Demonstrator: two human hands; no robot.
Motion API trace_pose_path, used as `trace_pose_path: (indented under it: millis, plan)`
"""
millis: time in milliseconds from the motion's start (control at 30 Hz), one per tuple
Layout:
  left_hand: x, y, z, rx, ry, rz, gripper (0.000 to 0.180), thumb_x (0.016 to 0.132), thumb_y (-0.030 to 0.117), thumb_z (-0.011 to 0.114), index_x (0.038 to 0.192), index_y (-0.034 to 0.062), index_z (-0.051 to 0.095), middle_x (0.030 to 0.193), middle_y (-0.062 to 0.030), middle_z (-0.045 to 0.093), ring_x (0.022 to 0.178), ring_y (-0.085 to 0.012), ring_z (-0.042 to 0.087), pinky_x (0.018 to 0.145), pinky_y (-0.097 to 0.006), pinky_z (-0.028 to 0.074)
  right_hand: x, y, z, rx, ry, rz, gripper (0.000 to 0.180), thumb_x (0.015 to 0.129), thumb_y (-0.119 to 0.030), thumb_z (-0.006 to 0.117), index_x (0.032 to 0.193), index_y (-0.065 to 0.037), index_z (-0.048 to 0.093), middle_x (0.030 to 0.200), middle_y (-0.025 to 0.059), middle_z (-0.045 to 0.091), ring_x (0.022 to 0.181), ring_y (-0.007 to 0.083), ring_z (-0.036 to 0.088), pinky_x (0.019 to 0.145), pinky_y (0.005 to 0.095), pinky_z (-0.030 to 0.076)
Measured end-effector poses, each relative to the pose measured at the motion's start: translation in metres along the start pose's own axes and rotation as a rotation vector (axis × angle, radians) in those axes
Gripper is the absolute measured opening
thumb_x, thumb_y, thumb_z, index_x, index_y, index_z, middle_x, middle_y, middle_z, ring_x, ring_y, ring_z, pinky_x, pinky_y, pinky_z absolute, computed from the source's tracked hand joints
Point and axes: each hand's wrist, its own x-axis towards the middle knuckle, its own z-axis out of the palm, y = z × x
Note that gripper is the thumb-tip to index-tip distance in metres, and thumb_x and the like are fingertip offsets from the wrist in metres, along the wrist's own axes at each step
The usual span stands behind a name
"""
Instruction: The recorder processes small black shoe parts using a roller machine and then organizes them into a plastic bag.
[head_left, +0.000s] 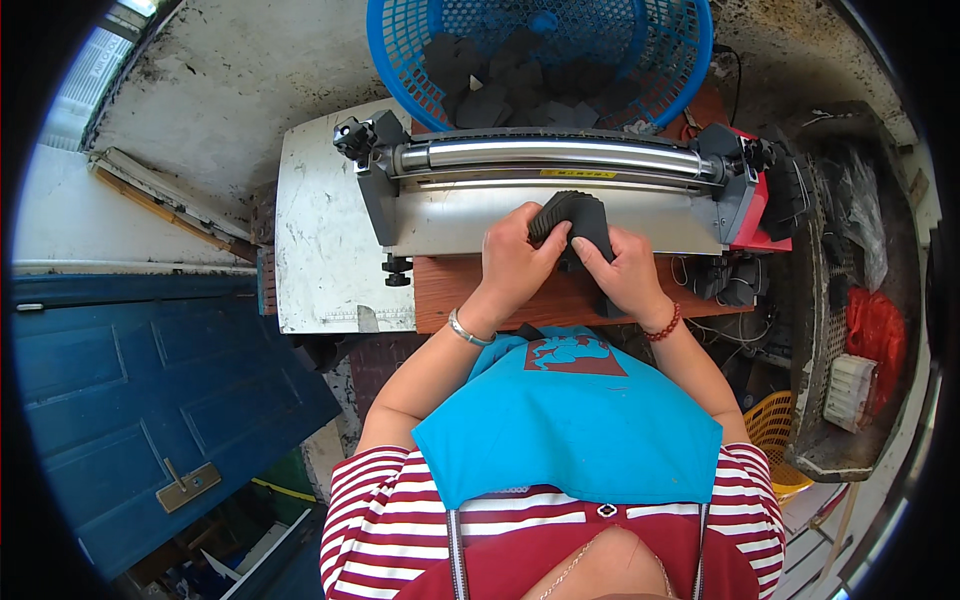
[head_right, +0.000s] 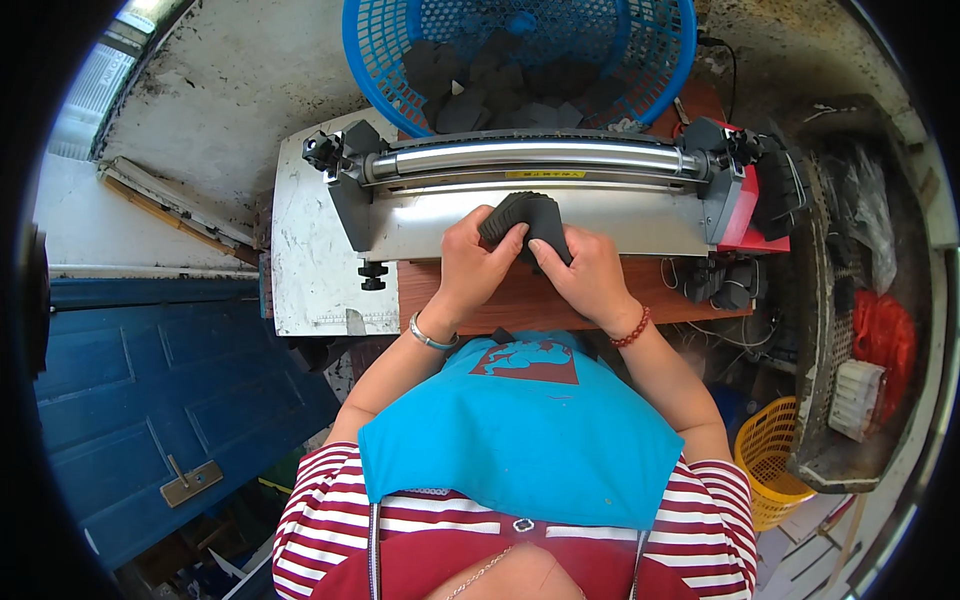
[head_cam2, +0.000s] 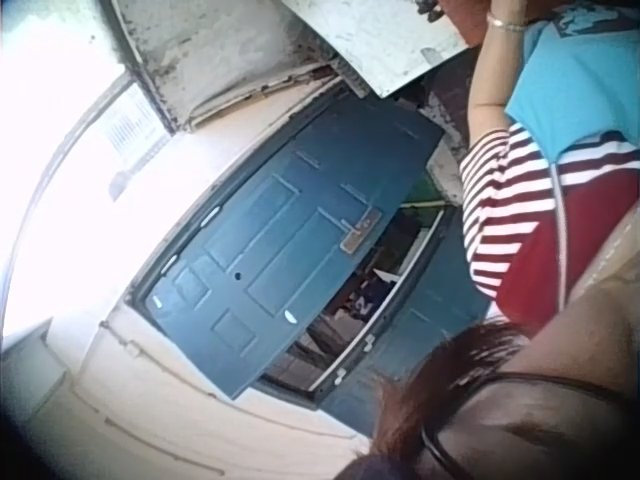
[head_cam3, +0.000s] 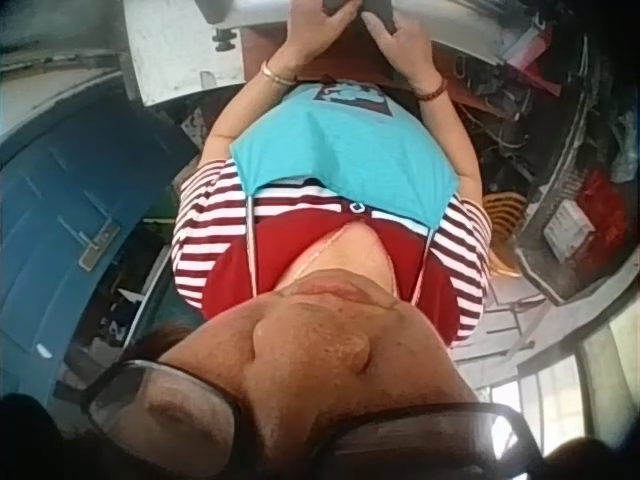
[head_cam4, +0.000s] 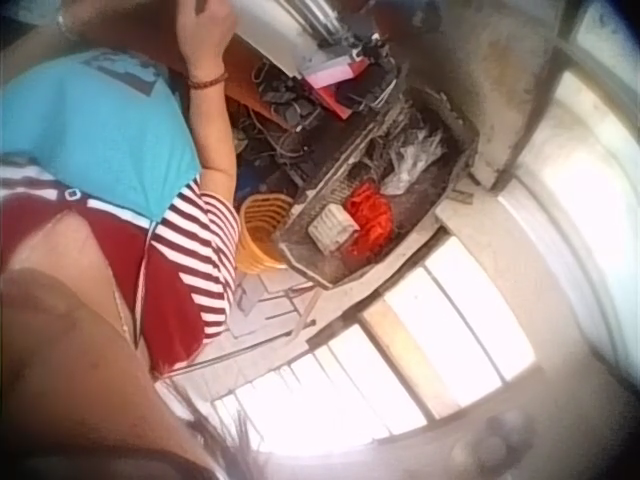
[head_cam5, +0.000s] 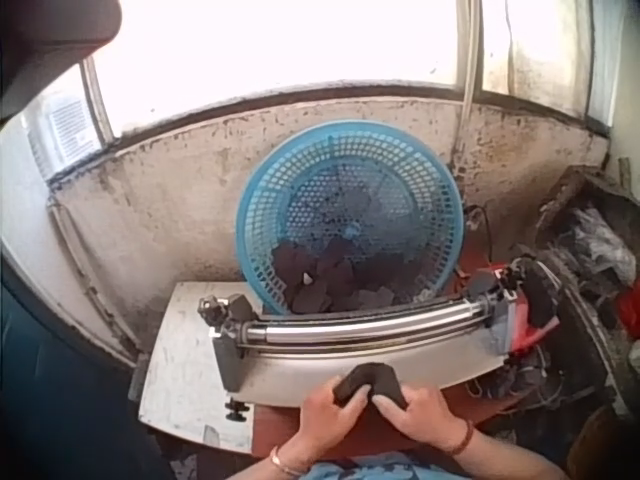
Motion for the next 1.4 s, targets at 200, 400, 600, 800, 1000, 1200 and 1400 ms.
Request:
trace_pose_path:
  millis: [200,400,600,800,1000,1200,1400]
  plan:
    - [0.004,0.007,-0.003,-1.446,-0.267,-0.59,0.024,0.091,0.025,0.067,0.103,0.0039,0.063,0.086,-0.003,0.067,0.068,-0.0089,0.062,0.05,-0.022,0.049,0.0,0.001,-0.001,0.712,-0.088,0.304,0.03,0.096,-0.031,0.061,0.082,-0.004,0.064,0.069,0.0,0.061,0.053,0.0049,0.052,0.048,0.0196,0.039]
    - [0.001,0.009,0.005,-1.068,-0.011,-0.497,0.021,0.094,0.024,0.064,0.103,0.0052,0.065,0.083,-0.0019,0.067,0.067,-0.0081,0.062,0.047,-0.021,0.048,0.001,0.017,-0.011,0.341,-0.007,0.232,0.038,0.098,-0.036,0.056,0.077,-0.004,0.063,0.065,0.0006,0.06,0.05,0.0052,0.051,0.046,0.0208,0.039]
    - [-0.002,0.003,0.008,-1.087,-0.01,-0.544,0.018,0.096,0.022,0.059,0.104,0.0069,0.062,0.084,-0.0021,0.067,0.066,-0.0097,0.063,0.046,-0.022,0.048,0.002,0.014,-0.018,0.129,-0.088,0.265,0.039,0.099,-0.036,0.054,0.075,-0.006,0.063,0.06,-0.0017,0.058,0.045,0.0031,0.048,0.043,0.0187,0.037]
    - [-0.004,-0.003,0.004,-1.023,0.012,-0.518,0.017,0.096,0.021,0.057,0.102,0.006,0.062,0.082,-0.0026,0.066,0.062,-0.0105,0.061,0.045,-0.023,0.047,0.008,0.031,-0.032,0.201,-0.073,0.337,0.044,0.099,-0.036,0.052,0.073,-0.003,0.062,0.057,0.0002,0.058,0.042,0.0047,0.048,0.04,0.0197,0.037]
    - [-0.002,-0.006,0.006,-1.04,-0.022,-0.515,0.018,0.097,0.02,0.052,0.102,0.0048,0.062,0.081,-0.0037,0.066,0.062,-0.0111,0.061,0.043,-0.023,0.046,0.039,0.047,-0.047,0.004,0.056,0.493,0.045,0.097,-0.036,0.052,0.076,0.002,0.064,0.054,0.004,0.058,0.041,0.0095,0.05,0.039,0.0242,0.041]
    - [0.0,-0.008,0.01,-1.016,0.018,-0.517,0.019,0.098,0.019,0.05,0.101,0.0046,0.063,0.08,-0.004,0.067,0.061,-0.0109,0.061,0.043,-0.022,0.046,0.027,0.02,-0.029,0.151,-0.157,0.309,0.046,0.096,-0.041,0.057,0.073,-0.002,0.064,0.055,0.0002,0.057,0.041,0.0046,0.047,0.039,0.0196,0.034]
    - [0.0,-0.011,0.005,-1.027,0.042,-0.504,0.02,0.097,0.019,0.05,0.099,0.0042,0.063,0.079,-0.0044,0.067,0.061,-0.0111,0.061,0.044,-0.022,0.047,0.032,0.05,-0.051,0.167,-0.185,0.463,0.04,0.095,-0.034,0.058,0.074,-0.001,0.066,0.054,0.0005,0.057,0.042,0.0064,0.049,0.039,0.0226,0.037]
